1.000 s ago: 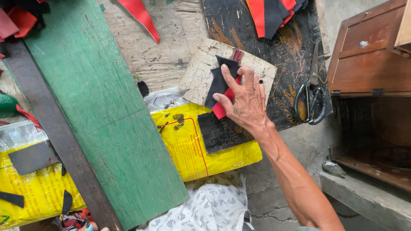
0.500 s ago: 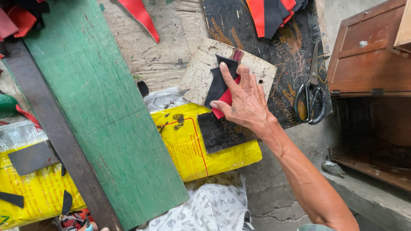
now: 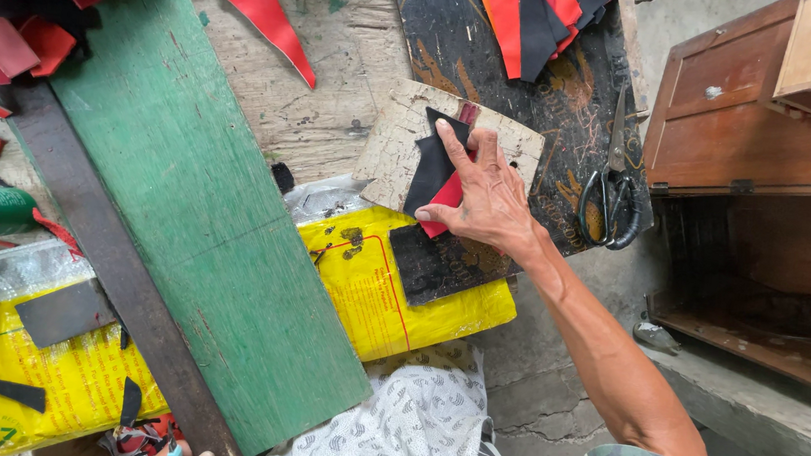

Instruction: The person trims the edges of cut red and black foam pieces with a small blade, working one piece at a time on a green cutting board. Trimmed pieces are stacked in piles on the table and offcut scraps are dropped into a cardboard box beside the work area.

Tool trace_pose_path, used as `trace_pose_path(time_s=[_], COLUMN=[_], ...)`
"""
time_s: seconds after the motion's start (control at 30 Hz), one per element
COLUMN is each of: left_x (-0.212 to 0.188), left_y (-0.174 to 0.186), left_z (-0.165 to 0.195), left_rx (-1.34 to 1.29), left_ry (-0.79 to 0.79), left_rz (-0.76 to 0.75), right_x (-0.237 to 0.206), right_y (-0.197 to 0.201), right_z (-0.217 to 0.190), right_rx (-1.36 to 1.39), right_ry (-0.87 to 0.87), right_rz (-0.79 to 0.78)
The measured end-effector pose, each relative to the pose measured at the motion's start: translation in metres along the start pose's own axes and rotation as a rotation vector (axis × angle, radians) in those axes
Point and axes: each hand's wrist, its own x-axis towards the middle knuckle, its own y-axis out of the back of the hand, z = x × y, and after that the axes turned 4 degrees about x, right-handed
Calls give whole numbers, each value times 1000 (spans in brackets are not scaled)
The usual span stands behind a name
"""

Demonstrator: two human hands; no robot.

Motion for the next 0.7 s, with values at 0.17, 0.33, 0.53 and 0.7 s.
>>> trace_pose_path(time_s=[0.17,0.33,0.53,0.7], left_x=[1,1,-6,-13], left_y=[-1,0,6,8], left_z=[1,-4,-16,-21], left_rx=[-3,4,-88,-122], left_ry=[-12,-16,112,96], left_rz=[17,5,-119,-102], right_x=[3,5,8,8], right_y=[0,2,6,6], right_z=[1,0,-2,-8], right_rx=[17,10,5,-19], right_ry=[-13,-24,-59,-57], right_rz=[-20,-54,-131,-117])
